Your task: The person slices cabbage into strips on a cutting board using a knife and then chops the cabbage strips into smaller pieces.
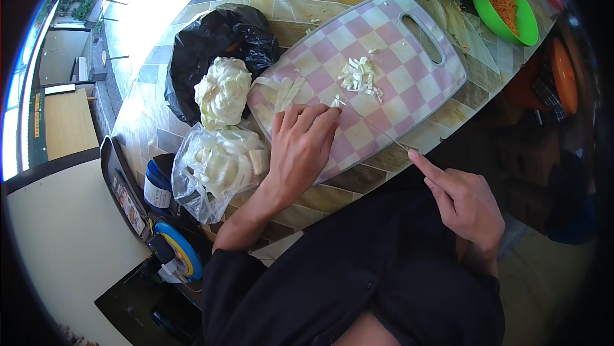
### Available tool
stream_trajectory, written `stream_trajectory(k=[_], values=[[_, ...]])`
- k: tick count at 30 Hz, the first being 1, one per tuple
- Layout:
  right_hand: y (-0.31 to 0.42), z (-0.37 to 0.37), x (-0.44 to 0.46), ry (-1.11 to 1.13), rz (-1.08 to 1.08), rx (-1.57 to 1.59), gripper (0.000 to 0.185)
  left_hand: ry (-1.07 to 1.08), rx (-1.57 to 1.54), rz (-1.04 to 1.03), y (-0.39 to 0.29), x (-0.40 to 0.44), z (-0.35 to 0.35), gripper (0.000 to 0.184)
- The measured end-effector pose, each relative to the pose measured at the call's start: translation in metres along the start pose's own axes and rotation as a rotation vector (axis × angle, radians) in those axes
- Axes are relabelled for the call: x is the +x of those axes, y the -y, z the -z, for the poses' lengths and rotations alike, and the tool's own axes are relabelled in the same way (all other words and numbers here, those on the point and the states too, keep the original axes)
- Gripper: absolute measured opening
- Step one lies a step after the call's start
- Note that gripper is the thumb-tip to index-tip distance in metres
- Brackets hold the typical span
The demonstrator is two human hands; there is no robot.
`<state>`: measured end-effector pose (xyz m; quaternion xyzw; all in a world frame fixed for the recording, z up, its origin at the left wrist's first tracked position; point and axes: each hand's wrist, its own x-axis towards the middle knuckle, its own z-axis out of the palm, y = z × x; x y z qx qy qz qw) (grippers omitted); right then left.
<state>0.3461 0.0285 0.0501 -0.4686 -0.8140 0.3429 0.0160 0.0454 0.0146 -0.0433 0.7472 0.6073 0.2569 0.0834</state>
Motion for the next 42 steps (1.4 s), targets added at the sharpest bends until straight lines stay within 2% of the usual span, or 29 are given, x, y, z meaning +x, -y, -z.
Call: stream_trajectory(k=[8,11,14,17,26,32,42], values=[[-0.003,-0.007,0.008,0.0,0.004,0.019,0.059,0.037,0.04,-0.037,-0.002,0.0,0.003,0.024],[0.004,-0.003,0.015,0.089,-0.032,0.004,0.065,0.086,0.057,-0.021,-0.007,0.001,0.01,0.02],[0.0,-0.001,0.007,0.023,-0.024,-0.011,0.059,0.106,0.065,-0.019,-0.008,0.001,0.013,0.019],[0.001,0.006,-0.001,0.064,-0.043,-0.032,0.059,0.118,0.056,-0.012,-0.009,0.001,0.016,0.019],[-0.002,-0.006,0.004,-0.055,-0.009,0.005,0.062,0.137,0.024,-0.03,-0.013,0.0,0.018,0.019],[-0.001,-0.009,0.006,0.038,0.021,-0.006,0.062,0.138,0.038,-0.035,-0.016,-0.002,0.023,0.017],[0.004,-0.002,0.001,0.07,-0.016,0.005,0.061,0.157,0.066,-0.04,-0.014,-0.004,0.025,0.014]])
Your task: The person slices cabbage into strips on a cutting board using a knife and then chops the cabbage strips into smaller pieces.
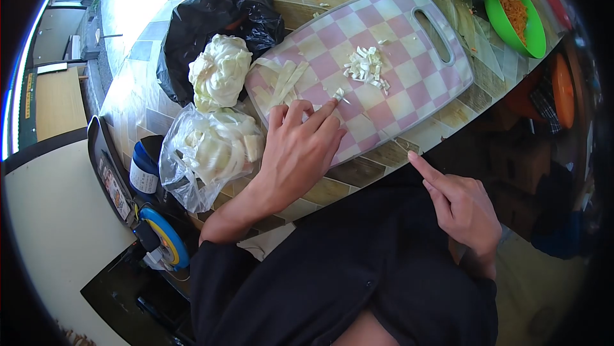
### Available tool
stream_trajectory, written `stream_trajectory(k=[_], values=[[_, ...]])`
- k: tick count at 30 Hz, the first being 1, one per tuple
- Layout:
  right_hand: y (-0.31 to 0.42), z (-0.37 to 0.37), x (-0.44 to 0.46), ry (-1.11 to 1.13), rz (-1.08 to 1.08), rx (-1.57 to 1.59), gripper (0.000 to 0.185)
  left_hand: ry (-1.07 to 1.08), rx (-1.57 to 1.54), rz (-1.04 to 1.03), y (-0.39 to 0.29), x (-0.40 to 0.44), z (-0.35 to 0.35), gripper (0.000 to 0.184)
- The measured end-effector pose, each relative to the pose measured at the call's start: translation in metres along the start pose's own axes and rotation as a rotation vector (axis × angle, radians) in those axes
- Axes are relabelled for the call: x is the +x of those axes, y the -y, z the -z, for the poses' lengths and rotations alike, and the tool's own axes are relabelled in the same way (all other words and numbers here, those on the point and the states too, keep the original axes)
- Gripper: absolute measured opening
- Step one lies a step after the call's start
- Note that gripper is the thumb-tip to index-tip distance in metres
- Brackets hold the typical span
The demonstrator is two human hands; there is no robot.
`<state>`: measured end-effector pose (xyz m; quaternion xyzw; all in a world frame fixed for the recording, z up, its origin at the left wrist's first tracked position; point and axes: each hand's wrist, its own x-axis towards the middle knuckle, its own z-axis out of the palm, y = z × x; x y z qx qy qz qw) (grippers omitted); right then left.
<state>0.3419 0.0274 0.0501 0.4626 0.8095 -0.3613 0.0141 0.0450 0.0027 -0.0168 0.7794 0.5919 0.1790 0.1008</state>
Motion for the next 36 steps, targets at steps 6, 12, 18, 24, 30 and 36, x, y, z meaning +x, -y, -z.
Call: stream_trajectory(k=[6,12,18,24,30,36], values=[[0.002,-0.01,0.005,-0.033,0.011,-0.048,0.062,0.014,0.003,-0.018,0.0,0.0,0.0,0.013],[0.004,0.003,-0.007,0.032,-0.029,-0.023,0.062,0.02,0.0,-0.015,0.002,-0.001,0.001,0.013],[0.001,-0.013,0.002,-0.075,0.0,-0.008,0.061,0.015,-0.018,-0.022,0.0,-0.002,0.001,0.014],[0.001,-0.003,-0.003,-0.056,0.012,0.037,0.061,0.011,-0.029,-0.02,0.0,-0.001,0.002,0.015],[-0.003,-0.013,0.004,0.011,0.027,0.041,0.061,0.031,0.003,-0.025,-0.003,-0.004,0.01,0.016],[-0.002,-0.009,-0.004,0.008,0.031,0.02,0.061,0.061,0.028,-0.027,-0.002,-0.006,0.008,0.019]])
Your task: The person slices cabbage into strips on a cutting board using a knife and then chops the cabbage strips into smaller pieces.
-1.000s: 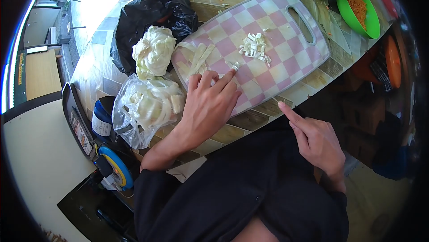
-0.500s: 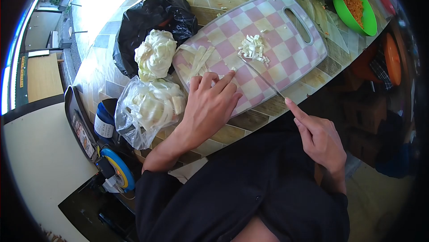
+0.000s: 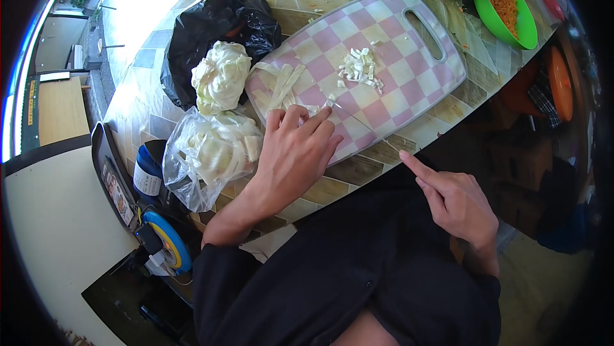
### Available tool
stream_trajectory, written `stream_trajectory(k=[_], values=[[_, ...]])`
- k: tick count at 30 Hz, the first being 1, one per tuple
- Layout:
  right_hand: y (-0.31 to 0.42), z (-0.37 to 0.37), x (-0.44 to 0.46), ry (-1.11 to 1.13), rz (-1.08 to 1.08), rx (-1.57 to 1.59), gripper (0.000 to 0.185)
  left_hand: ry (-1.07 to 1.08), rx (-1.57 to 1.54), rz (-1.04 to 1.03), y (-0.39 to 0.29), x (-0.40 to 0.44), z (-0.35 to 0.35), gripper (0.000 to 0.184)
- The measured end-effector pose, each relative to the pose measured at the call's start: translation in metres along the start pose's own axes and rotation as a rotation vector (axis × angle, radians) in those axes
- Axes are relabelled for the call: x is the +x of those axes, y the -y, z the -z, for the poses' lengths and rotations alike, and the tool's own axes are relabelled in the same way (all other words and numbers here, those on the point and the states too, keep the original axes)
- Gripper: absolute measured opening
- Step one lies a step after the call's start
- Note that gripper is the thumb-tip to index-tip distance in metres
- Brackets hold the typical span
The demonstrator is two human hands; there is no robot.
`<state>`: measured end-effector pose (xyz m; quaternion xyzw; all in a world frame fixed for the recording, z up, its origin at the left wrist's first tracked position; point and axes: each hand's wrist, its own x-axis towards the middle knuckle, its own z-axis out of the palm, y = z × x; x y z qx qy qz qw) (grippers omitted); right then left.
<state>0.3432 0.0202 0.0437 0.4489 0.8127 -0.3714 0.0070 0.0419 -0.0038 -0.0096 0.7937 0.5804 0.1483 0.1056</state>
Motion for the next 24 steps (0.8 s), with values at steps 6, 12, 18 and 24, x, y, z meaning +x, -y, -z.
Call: stream_trajectory(k=[6,12,18,24], values=[[0.002,-0.004,0.001,-0.027,0.006,0.006,0.06,0.005,0.004,0.002,-0.002,0.0,0.002,0.018],[0.002,-0.005,-0.004,-0.039,-0.016,-0.018,0.059,0.014,-0.017,-0.005,-0.004,-0.002,0.007,0.018],[0.0,-0.009,0.001,-0.115,-0.03,-0.007,0.06,0.037,0.002,-0.007,-0.003,-0.003,0.01,0.018],[0.006,-0.001,-0.001,-0.002,0.026,0.007,0.062,0.085,0.018,-0.017,-0.005,-0.005,0.014,0.02]])
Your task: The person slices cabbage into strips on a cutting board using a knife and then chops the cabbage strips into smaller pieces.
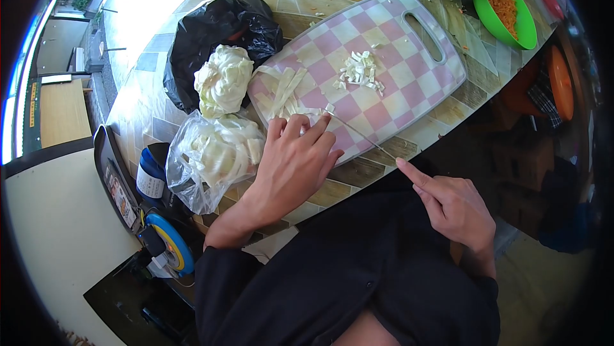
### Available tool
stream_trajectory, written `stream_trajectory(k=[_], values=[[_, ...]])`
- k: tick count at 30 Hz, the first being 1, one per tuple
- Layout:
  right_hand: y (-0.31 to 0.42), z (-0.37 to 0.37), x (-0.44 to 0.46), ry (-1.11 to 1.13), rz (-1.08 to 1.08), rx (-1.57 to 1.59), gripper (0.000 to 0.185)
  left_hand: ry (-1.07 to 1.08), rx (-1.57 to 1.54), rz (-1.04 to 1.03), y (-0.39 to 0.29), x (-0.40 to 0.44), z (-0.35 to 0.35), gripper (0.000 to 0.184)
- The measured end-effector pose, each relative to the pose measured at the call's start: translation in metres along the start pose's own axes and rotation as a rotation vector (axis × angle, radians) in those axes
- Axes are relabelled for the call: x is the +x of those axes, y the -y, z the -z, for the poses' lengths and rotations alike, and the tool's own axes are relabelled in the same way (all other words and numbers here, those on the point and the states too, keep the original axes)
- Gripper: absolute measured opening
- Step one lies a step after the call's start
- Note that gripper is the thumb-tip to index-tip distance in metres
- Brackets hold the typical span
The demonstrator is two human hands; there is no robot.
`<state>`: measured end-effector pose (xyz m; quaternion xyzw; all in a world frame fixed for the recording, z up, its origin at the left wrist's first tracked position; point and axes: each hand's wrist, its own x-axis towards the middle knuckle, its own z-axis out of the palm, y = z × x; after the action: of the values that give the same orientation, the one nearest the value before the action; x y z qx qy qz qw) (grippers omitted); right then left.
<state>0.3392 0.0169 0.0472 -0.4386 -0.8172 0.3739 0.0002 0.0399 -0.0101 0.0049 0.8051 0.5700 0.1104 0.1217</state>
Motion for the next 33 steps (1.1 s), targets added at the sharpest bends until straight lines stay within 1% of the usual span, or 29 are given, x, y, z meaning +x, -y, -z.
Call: stream_trajectory(k=[5,11,14,16,20,23,26,29,33], values=[[-0.002,-0.009,0.008,0.013,-0.018,0.013,0.064,0.024,0.011,-0.003,0.0,-0.002,0.002,0.02],[-0.003,-0.002,-0.003,0.001,0.004,0.038,0.062,0.043,0.004,-0.005,0.002,-0.002,0.002,0.02],[0.001,-0.007,0.006,0.023,-0.011,0.009,0.061,0.046,0.001,-0.003,0.001,-0.002,0.003,0.02],[-0.001,-0.006,0.004,-0.003,-0.022,-0.005,0.061,0.037,-0.021,0.0,0.001,-0.002,0.006,0.02],[-0.006,-0.001,0.001,-0.084,-0.096,-0.005,0.061,-0.076,-0.029,0.041,0.005,0.002,0.014,0.018],[-0.004,0.001,0.0,-0.119,-0.066,0.045,0.06,-0.209,-0.015,0.102,0.017,0.006,0.018,0.015],[-0.003,0.006,-0.005,-0.02,0.011,0.07,0.059,-0.242,0.033,0.189,0.036,0.007,0.012,0.014],[0.0,0.01,-0.005,0.116,-0.011,0.05,0.059,-0.216,0.016,0.293,0.042,0.012,0.011,0.017],[-0.005,0.001,-0.003,-0.047,-0.042,0.003,0.058,-0.28,0.049,0.29,0.052,0.016,-0.007,0.022]])
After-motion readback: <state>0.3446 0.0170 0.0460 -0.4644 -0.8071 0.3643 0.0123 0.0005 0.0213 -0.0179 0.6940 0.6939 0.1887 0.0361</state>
